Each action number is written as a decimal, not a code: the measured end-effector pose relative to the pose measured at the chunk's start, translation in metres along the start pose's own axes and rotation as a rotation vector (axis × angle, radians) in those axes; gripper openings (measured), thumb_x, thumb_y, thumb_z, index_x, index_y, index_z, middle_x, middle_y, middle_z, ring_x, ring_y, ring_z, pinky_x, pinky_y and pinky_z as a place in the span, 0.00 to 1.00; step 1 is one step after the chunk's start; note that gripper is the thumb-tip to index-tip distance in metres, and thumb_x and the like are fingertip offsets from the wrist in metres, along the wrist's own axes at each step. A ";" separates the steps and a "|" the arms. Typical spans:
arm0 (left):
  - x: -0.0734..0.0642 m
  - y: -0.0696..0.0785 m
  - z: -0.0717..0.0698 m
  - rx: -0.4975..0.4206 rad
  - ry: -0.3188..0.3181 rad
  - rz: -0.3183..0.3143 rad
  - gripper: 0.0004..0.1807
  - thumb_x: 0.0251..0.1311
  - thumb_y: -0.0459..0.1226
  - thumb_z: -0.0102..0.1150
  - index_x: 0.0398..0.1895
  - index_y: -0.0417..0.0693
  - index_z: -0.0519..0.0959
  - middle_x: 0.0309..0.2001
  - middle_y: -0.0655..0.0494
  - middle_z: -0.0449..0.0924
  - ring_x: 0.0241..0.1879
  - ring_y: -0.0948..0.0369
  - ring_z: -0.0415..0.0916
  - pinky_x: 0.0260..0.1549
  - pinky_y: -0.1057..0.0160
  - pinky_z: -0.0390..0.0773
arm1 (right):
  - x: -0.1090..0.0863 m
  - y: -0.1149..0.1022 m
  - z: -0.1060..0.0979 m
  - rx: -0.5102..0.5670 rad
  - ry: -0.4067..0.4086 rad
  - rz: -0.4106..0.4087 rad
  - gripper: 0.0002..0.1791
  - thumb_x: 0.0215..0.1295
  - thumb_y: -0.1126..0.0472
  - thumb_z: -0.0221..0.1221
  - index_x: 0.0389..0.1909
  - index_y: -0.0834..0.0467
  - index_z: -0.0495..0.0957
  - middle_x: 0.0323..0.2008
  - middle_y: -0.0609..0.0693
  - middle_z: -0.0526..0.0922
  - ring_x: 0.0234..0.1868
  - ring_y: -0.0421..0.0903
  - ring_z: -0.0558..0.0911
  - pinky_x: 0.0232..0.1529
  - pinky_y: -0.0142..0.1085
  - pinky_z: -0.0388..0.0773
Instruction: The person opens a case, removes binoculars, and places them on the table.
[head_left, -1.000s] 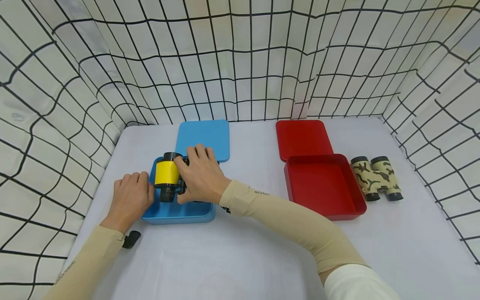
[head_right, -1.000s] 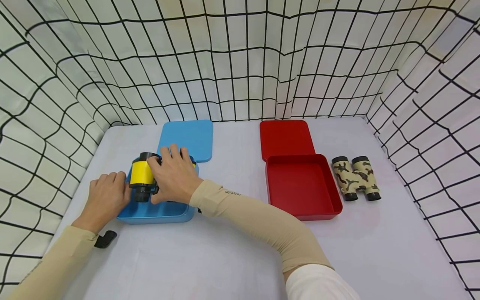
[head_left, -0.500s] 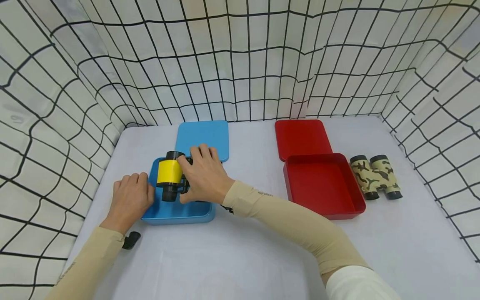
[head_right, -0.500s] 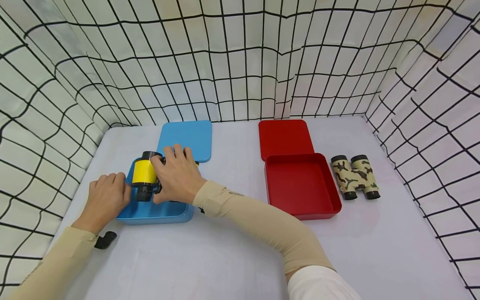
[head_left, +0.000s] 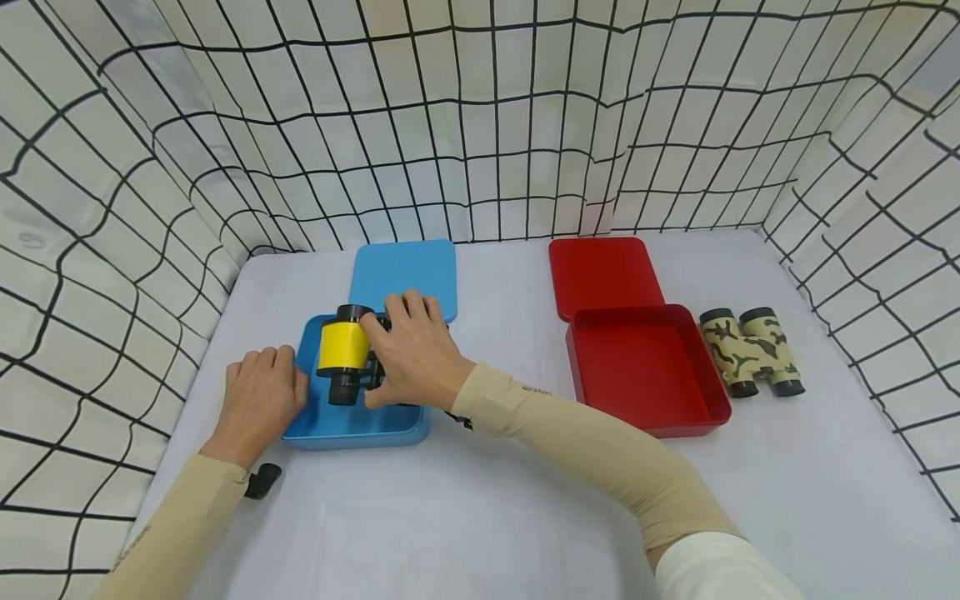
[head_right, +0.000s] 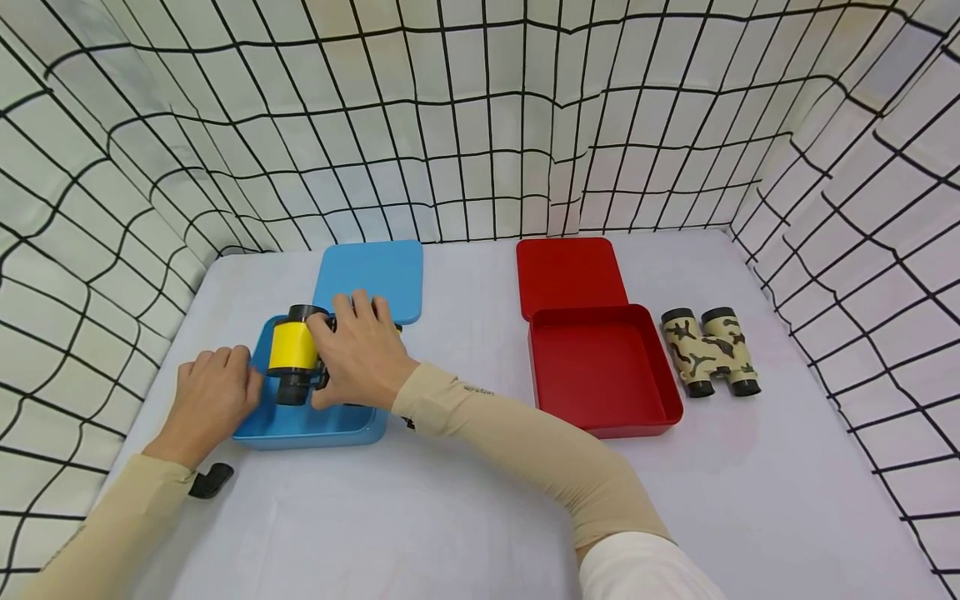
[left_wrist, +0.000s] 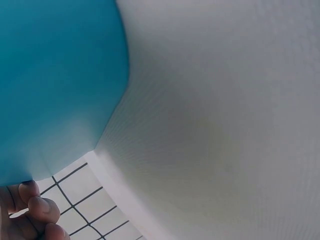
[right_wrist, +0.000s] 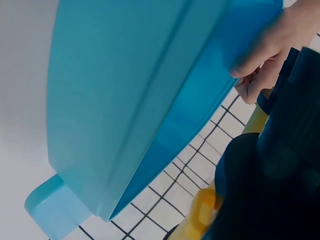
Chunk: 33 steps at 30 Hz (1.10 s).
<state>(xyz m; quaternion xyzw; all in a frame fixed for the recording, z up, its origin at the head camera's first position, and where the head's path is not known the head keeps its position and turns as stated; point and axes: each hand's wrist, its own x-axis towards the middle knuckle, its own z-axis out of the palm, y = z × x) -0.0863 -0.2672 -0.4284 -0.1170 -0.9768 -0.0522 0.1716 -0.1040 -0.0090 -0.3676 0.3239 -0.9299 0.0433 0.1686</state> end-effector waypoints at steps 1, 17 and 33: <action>0.000 0.000 0.000 0.000 0.000 0.000 0.07 0.65 0.31 0.51 0.29 0.38 0.68 0.23 0.46 0.66 0.27 0.48 0.64 0.31 0.55 0.58 | 0.000 0.000 0.000 0.003 0.003 -0.001 0.48 0.40 0.21 0.69 0.56 0.48 0.73 0.47 0.51 0.74 0.54 0.52 0.69 0.56 0.45 0.68; 0.000 0.001 0.000 0.014 0.004 0.009 0.08 0.65 0.32 0.52 0.30 0.37 0.68 0.23 0.45 0.66 0.27 0.48 0.64 0.31 0.54 0.58 | -0.006 0.008 -0.001 0.010 0.021 0.011 0.48 0.40 0.23 0.69 0.57 0.49 0.73 0.45 0.51 0.73 0.52 0.52 0.68 0.54 0.45 0.67; 0.001 0.001 0.001 0.018 -0.027 -0.011 0.08 0.67 0.32 0.51 0.31 0.37 0.69 0.25 0.44 0.68 0.30 0.46 0.66 0.32 0.51 0.60 | -0.014 0.014 0.001 0.026 0.033 0.014 0.49 0.38 0.23 0.71 0.56 0.50 0.73 0.44 0.52 0.72 0.52 0.52 0.68 0.53 0.45 0.67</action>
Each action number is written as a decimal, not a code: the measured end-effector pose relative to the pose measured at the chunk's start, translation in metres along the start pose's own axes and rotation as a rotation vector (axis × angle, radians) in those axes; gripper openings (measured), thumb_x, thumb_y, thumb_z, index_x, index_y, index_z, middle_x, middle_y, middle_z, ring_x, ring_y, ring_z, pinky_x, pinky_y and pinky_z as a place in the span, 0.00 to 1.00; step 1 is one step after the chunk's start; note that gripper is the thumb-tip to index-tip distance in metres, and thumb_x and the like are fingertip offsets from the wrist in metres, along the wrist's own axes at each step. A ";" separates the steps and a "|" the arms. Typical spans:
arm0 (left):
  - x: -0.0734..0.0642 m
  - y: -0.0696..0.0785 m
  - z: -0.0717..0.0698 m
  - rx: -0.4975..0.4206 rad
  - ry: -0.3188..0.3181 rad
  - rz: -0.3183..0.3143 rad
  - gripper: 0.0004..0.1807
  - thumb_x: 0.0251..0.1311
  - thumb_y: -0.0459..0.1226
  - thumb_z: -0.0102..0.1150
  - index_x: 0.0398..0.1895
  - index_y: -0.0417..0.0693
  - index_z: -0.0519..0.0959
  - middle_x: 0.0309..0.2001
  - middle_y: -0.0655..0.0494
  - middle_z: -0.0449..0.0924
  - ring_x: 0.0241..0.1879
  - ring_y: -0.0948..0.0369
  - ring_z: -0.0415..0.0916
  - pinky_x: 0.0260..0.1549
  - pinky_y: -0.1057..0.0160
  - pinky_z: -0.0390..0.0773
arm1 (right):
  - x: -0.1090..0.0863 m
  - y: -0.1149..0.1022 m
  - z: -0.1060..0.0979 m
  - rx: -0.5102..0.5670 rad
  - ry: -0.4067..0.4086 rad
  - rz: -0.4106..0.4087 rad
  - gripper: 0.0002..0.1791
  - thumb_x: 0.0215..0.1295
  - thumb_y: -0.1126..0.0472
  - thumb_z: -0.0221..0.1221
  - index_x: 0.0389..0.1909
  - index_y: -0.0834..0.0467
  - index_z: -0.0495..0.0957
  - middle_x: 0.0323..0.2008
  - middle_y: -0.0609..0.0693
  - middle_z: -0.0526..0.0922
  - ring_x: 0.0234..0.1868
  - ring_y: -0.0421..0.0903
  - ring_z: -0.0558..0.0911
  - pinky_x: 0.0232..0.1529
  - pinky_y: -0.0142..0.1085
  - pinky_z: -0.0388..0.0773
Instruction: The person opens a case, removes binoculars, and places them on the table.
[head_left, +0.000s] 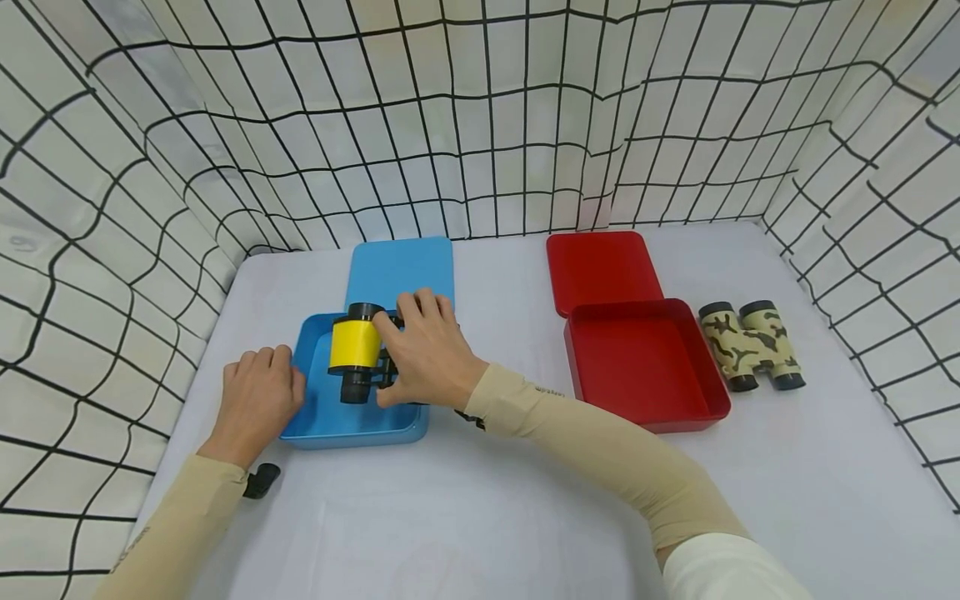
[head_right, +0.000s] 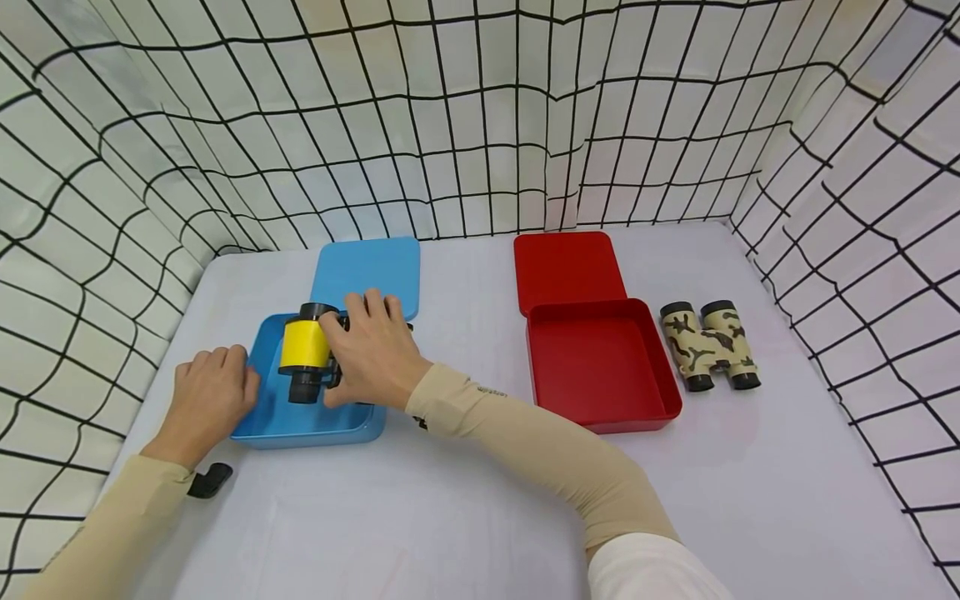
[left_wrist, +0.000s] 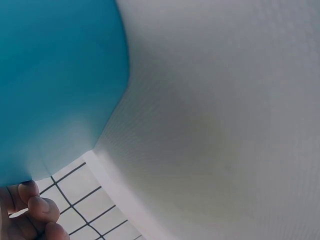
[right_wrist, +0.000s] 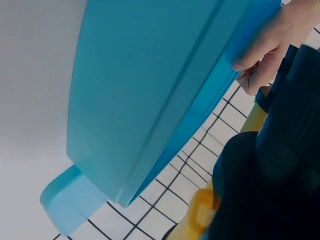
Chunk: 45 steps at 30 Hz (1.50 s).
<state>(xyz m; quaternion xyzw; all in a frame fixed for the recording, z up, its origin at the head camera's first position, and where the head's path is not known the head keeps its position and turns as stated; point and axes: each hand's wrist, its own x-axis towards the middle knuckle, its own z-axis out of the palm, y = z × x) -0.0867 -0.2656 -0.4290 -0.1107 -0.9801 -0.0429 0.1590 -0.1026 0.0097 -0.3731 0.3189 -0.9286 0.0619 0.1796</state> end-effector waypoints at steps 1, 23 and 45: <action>0.000 0.000 0.000 0.000 -0.001 -0.001 0.08 0.67 0.32 0.51 0.31 0.37 0.68 0.25 0.44 0.68 0.30 0.46 0.66 0.32 0.51 0.60 | 0.000 0.000 0.000 0.005 0.002 0.000 0.49 0.38 0.23 0.72 0.56 0.50 0.73 0.44 0.52 0.72 0.52 0.52 0.68 0.53 0.45 0.67; 0.000 0.002 -0.001 0.002 -0.023 -0.011 0.08 0.68 0.32 0.51 0.32 0.36 0.68 0.26 0.43 0.68 0.31 0.45 0.66 0.34 0.48 0.63 | -0.010 0.010 -0.003 0.042 0.029 0.012 0.45 0.38 0.26 0.73 0.52 0.50 0.73 0.44 0.52 0.73 0.50 0.52 0.67 0.51 0.45 0.65; 0.000 0.002 -0.003 0.014 -0.020 -0.002 0.08 0.68 0.32 0.51 0.32 0.35 0.69 0.27 0.41 0.70 0.31 0.44 0.68 0.34 0.46 0.65 | -0.018 0.019 -0.011 0.071 0.007 0.016 0.47 0.39 0.27 0.73 0.56 0.50 0.73 0.46 0.54 0.74 0.53 0.53 0.67 0.54 0.47 0.66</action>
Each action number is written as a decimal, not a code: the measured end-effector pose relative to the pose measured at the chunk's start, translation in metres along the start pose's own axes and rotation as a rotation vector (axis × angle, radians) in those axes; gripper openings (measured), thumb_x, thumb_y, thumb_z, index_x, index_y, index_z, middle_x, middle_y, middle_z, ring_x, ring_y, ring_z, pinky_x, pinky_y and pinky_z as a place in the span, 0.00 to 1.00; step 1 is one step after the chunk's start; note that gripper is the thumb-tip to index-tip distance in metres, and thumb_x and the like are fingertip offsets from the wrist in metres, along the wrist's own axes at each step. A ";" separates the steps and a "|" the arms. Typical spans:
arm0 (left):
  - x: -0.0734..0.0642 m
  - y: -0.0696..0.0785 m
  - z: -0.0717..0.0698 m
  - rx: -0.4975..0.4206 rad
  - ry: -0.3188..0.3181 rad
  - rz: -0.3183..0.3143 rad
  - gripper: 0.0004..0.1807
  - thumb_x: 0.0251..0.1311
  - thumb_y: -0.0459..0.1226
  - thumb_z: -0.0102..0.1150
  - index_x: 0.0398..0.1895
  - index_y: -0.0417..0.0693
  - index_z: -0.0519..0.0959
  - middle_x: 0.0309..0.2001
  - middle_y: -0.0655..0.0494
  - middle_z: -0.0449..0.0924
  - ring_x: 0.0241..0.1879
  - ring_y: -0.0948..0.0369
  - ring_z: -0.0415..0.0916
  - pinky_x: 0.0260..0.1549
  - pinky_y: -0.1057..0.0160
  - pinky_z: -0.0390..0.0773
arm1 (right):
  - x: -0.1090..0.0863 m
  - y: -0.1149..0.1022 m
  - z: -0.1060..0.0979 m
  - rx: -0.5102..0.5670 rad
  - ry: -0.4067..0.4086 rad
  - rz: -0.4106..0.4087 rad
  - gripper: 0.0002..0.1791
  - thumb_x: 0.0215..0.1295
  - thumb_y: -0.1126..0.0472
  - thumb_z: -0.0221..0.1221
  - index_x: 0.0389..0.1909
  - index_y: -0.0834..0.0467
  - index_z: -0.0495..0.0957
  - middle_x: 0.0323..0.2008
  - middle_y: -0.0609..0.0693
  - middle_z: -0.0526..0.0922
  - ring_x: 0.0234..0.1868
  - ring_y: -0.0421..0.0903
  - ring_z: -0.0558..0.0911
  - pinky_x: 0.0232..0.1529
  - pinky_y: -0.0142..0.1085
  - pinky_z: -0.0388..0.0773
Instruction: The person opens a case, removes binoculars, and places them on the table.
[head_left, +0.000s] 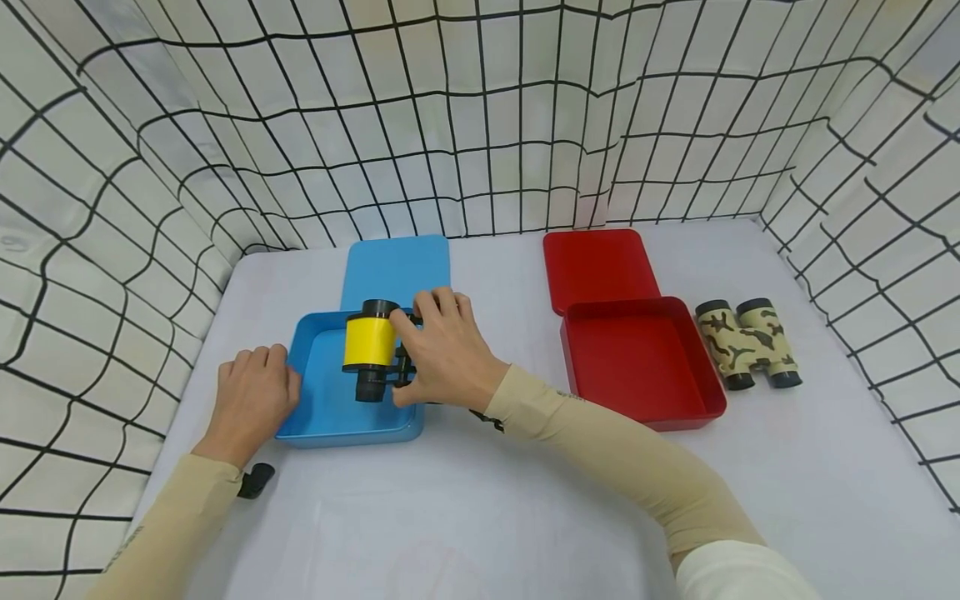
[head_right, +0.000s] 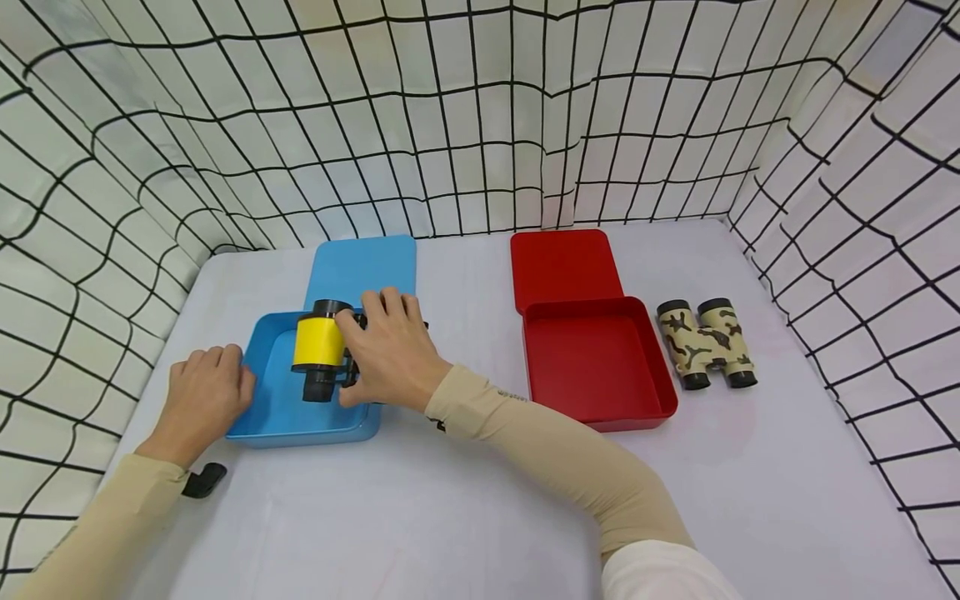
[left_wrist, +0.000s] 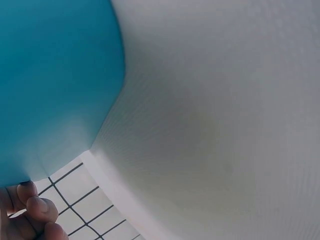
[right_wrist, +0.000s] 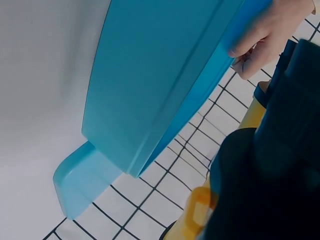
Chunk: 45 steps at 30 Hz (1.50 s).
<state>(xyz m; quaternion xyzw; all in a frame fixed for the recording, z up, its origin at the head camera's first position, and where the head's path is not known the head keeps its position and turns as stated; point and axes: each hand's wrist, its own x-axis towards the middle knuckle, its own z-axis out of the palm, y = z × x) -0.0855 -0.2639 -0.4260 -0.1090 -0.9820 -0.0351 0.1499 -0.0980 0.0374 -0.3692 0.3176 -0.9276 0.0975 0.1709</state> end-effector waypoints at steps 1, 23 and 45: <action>0.000 0.000 0.000 -0.001 -0.002 -0.001 0.08 0.68 0.32 0.51 0.32 0.35 0.69 0.27 0.41 0.70 0.31 0.44 0.68 0.34 0.45 0.66 | 0.000 0.000 -0.001 0.000 -0.001 0.001 0.47 0.39 0.27 0.73 0.56 0.50 0.73 0.46 0.54 0.74 0.54 0.53 0.67 0.54 0.47 0.67; -0.001 0.000 0.001 -0.015 0.049 0.020 0.08 0.66 0.32 0.50 0.30 0.36 0.68 0.25 0.41 0.71 0.29 0.44 0.68 0.32 0.45 0.65 | -0.011 0.009 -0.006 -0.014 -0.018 -0.001 0.48 0.43 0.26 0.71 0.61 0.51 0.73 0.49 0.55 0.74 0.57 0.54 0.68 0.56 0.48 0.68; 0.000 0.000 0.003 -0.012 0.046 0.022 0.08 0.67 0.32 0.50 0.30 0.36 0.68 0.25 0.41 0.70 0.29 0.45 0.67 0.32 0.46 0.65 | -0.021 0.025 -0.006 0.035 -0.022 0.050 0.49 0.41 0.27 0.74 0.60 0.53 0.74 0.50 0.57 0.74 0.59 0.56 0.67 0.58 0.51 0.68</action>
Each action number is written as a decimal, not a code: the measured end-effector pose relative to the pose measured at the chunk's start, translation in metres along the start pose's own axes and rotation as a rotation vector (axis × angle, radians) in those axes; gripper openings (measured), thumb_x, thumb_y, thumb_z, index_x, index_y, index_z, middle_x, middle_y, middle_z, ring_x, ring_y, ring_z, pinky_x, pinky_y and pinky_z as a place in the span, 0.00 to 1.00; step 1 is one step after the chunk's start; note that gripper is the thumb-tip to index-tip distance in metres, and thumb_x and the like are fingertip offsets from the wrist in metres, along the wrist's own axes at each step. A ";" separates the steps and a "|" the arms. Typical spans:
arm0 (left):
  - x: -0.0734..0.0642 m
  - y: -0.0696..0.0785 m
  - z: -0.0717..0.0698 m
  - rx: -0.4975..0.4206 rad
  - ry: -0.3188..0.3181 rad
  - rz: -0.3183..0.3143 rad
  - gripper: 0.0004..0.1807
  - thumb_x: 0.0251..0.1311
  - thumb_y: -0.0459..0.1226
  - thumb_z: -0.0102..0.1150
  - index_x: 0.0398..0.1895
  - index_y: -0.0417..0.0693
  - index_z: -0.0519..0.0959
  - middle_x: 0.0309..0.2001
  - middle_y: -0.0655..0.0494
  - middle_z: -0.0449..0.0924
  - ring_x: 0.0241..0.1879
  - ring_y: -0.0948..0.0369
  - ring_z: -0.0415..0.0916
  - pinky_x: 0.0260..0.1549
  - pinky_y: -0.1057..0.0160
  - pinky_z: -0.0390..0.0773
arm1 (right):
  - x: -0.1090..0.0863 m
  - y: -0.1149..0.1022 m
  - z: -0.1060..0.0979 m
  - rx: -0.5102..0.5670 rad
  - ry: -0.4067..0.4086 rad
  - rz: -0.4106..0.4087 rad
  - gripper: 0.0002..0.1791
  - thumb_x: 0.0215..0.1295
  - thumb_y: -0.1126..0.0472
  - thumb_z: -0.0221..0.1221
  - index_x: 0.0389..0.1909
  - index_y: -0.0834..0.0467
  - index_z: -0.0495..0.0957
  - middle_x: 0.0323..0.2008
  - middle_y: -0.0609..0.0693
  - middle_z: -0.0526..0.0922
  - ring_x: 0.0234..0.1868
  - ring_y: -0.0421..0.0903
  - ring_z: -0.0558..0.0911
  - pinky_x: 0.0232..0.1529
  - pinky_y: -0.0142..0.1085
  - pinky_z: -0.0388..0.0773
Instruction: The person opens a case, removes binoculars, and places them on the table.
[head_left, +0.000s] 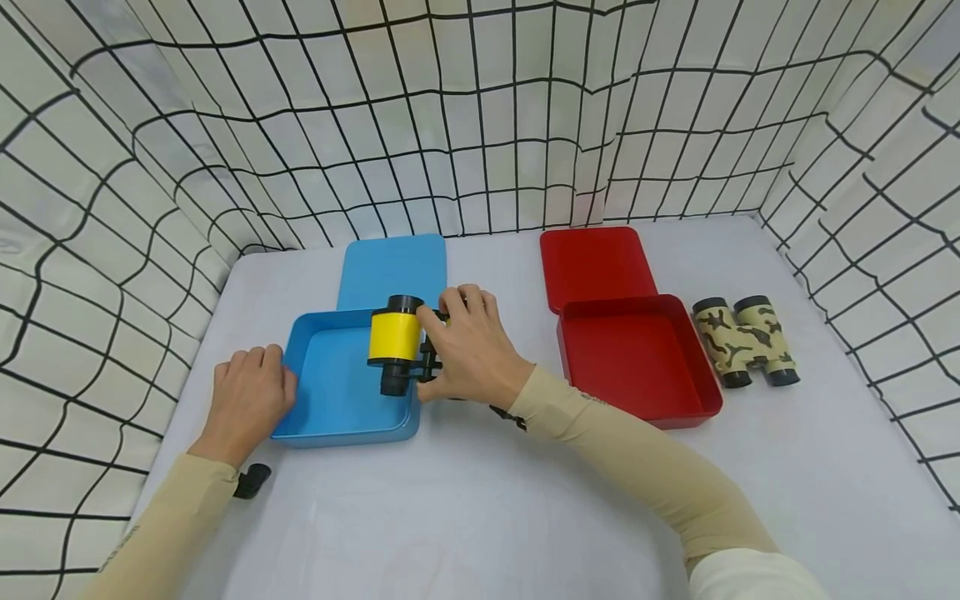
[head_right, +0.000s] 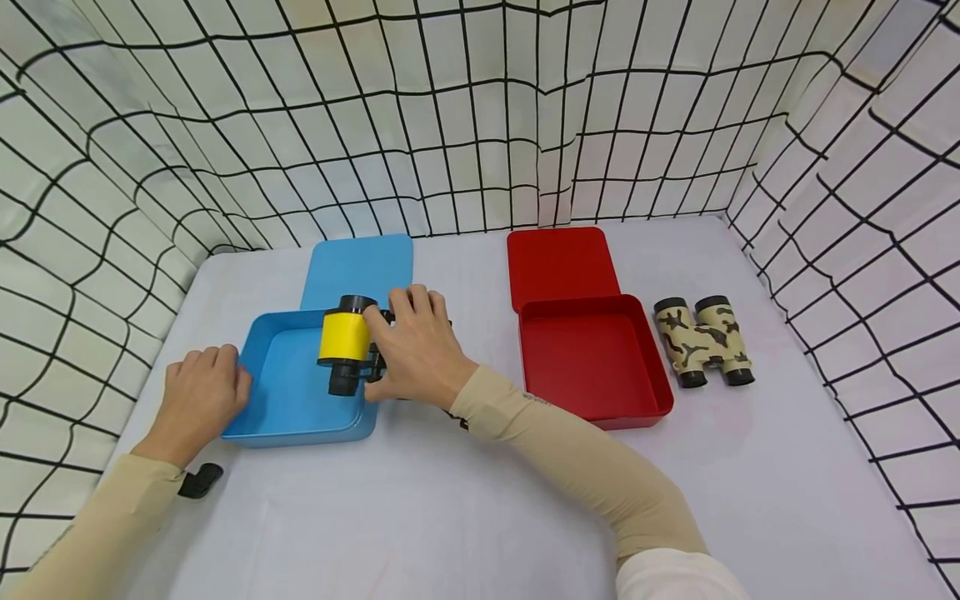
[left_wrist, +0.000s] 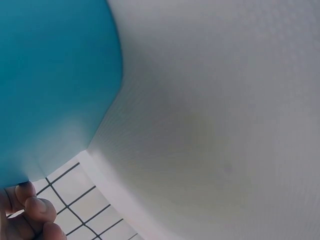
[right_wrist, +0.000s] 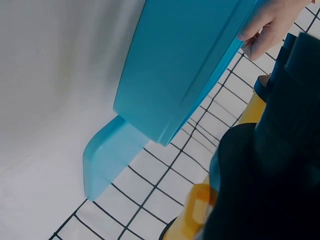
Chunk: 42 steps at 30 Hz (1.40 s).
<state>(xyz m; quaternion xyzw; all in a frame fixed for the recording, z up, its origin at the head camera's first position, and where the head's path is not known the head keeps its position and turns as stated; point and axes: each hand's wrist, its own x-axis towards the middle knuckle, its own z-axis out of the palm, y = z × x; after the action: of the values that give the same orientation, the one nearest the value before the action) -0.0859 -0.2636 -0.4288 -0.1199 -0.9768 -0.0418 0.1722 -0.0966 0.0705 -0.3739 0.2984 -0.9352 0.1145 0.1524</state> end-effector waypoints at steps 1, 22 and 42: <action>0.000 0.000 0.000 -0.003 0.003 0.002 0.08 0.66 0.32 0.50 0.29 0.37 0.68 0.25 0.41 0.70 0.28 0.45 0.67 0.31 0.46 0.64 | 0.000 0.001 0.000 -0.003 -0.003 0.002 0.49 0.42 0.27 0.73 0.60 0.52 0.74 0.50 0.57 0.74 0.59 0.56 0.67 0.58 0.51 0.68; 0.001 -0.002 0.000 -0.002 0.021 0.019 0.08 0.65 0.32 0.51 0.29 0.37 0.68 0.24 0.42 0.70 0.27 0.46 0.66 0.30 0.48 0.63 | -0.007 0.013 -0.001 0.006 -0.024 0.038 0.48 0.43 0.28 0.73 0.62 0.52 0.73 0.51 0.55 0.73 0.61 0.55 0.66 0.60 0.52 0.69; 0.000 -0.001 0.000 -0.001 0.018 0.024 0.08 0.65 0.31 0.52 0.29 0.36 0.69 0.25 0.41 0.71 0.28 0.45 0.68 0.30 0.47 0.65 | -0.014 0.025 -0.001 0.012 -0.050 0.077 0.48 0.41 0.33 0.76 0.62 0.51 0.73 0.52 0.55 0.73 0.62 0.55 0.66 0.61 0.53 0.69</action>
<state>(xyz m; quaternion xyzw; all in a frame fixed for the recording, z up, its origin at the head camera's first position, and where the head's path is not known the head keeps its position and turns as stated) -0.0864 -0.2647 -0.4289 -0.1314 -0.9737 -0.0413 0.1815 -0.1005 0.0979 -0.3808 0.2656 -0.9489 0.1184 0.1225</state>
